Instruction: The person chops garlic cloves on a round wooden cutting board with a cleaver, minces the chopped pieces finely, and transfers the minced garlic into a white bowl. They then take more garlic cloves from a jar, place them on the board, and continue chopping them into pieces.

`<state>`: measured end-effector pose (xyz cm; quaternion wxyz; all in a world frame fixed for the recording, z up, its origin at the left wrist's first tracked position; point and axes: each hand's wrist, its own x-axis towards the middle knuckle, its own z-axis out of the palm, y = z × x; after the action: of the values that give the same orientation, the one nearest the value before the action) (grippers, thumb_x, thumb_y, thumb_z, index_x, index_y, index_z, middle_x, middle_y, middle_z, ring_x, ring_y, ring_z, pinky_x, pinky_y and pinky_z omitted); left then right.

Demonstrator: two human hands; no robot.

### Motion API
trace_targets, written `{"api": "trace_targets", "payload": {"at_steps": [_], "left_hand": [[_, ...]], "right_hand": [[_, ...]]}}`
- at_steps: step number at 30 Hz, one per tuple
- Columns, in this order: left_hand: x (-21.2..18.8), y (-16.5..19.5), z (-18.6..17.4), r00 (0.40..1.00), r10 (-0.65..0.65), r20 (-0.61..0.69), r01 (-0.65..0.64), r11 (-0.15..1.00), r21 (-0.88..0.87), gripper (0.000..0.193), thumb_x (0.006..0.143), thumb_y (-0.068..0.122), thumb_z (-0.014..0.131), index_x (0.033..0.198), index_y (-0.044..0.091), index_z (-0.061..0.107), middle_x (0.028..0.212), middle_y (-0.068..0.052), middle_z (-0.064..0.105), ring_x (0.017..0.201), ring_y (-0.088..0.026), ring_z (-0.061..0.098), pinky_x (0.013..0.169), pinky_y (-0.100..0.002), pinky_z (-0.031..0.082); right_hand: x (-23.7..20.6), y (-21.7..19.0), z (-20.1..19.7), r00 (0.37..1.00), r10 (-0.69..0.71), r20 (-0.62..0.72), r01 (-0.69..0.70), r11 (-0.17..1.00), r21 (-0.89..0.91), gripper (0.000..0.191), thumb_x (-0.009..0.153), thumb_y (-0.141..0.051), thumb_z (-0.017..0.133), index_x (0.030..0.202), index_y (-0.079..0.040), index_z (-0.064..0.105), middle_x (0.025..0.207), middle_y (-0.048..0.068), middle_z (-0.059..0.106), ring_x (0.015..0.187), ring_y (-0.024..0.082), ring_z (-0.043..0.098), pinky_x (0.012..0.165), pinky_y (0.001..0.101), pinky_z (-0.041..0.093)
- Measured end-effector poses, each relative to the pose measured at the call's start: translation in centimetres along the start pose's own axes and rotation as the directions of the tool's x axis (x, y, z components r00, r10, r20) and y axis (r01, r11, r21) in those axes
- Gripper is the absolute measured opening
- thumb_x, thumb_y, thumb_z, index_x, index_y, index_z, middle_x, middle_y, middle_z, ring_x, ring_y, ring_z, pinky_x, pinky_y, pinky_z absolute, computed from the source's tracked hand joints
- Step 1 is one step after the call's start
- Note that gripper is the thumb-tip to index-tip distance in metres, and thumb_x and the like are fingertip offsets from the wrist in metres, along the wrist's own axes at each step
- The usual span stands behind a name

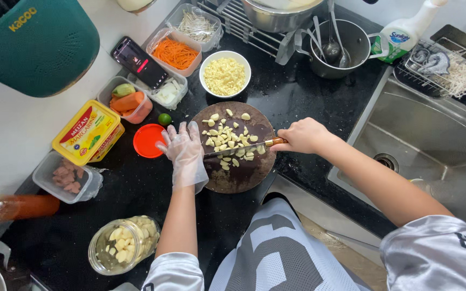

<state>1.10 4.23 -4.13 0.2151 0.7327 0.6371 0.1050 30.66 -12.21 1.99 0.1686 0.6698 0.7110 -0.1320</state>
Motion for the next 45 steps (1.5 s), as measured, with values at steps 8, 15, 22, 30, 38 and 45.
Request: {"api": "trace_targets", "payload": {"at_steps": [8, 15, 22, 30, 38, 45], "left_hand": [[-0.7, 0.7, 0.4, 0.994, 0.052, -0.092, -0.050, 0.998, 0.025, 0.059, 0.104, 0.055, 0.035, 0.142, 0.016, 0.059, 0.157, -0.022, 0.042, 0.149, -0.045, 0.030, 0.118, -0.073, 0.012], [-0.2, 0.6, -0.7, 0.991, -0.037, -0.127, 0.033, 0.999, -0.035, 0.058, 0.102, 0.055, 0.035, 0.139, 0.018, 0.060, 0.153, -0.019, 0.046, 0.146, -0.043, 0.034, 0.115, -0.074, 0.015], [0.7, 1.1, -1.1, 0.992, -0.022, -0.128, 0.017, 0.999, -0.036, 0.058, 0.101, 0.053, 0.037, 0.140, 0.017, 0.060, 0.154, -0.020, 0.043, 0.146, -0.045, 0.031, 0.113, -0.075, 0.012], [-1.6, 1.9, -3.3, 0.711, 0.691, -0.133, -0.652, 0.718, 0.244, 0.019, 0.106, 0.025, 0.057, 0.097, 0.019, 0.073, 0.099, -0.001, 0.074, 0.098, -0.024, 0.069, 0.088, -0.050, 0.051], [-2.3, 2.2, 0.0, 0.639, 0.735, -0.227, -0.714, 0.677, 0.182, 0.010, 0.091, 0.018, 0.070, 0.081, 0.015, 0.071, 0.076, -0.006, 0.069, 0.071, -0.026, 0.069, 0.057, -0.040, 0.052], [-1.3, 1.6, 2.3, 0.711, 0.632, -0.309, -0.627, 0.768, 0.130, 0.015, 0.087, 0.024, 0.072, 0.075, 0.014, 0.069, 0.073, -0.006, 0.067, 0.068, -0.027, 0.067, 0.058, -0.042, 0.053]], "right_hand": [[0.7, -0.1, 2.1, 0.990, -0.044, -0.133, 0.053, 0.996, 0.066, 0.063, 0.090, -0.075, 0.046, 0.092, -0.017, 0.070, 0.066, 0.011, 0.070, 0.068, 0.035, 0.071, 0.062, 0.0459, 0.057], [3.4, 2.1, -0.5, 0.989, -0.076, -0.125, 0.070, 0.996, -0.055, 0.062, 0.088, -0.076, 0.047, 0.092, -0.019, 0.070, 0.069, 0.010, 0.071, 0.070, 0.034, 0.072, 0.064, 0.0457, 0.057], [5.6, 2.5, -0.9, 0.991, -0.119, -0.069, 0.121, 0.992, 0.029, 0.061, 0.088, -0.076, 0.048, 0.095, -0.021, 0.072, 0.070, 0.010, 0.072, 0.073, 0.034, 0.072, 0.067, 0.0462, 0.056], [7.7, 2.7, -4.4, 0.994, -0.100, 0.043, 0.102, 0.994, -0.050, 0.063, 0.086, -0.079, 0.046, 0.105, -0.024, 0.071, 0.074, 0.009, 0.073, 0.078, 0.032, 0.073, 0.070, 0.0458, 0.057], [10.9, 1.9, -9.6, 0.957, -0.268, -0.114, 0.269, 0.963, -0.005, 0.067, 0.086, -0.074, 0.054, 0.106, -0.013, 0.071, 0.106, 0.012, 0.069, 0.104, 0.031, 0.066, 0.089, 0.0446, 0.050], [26.5, -7.4, -15.3, 0.776, -0.543, -0.320, 0.600, 0.792, 0.110, 0.049, 0.090, -0.050, 0.065, 0.120, -0.010, 0.065, 0.146, 0.009, 0.054, 0.120, 0.035, 0.062, 0.098, 0.0476, 0.051]]}}
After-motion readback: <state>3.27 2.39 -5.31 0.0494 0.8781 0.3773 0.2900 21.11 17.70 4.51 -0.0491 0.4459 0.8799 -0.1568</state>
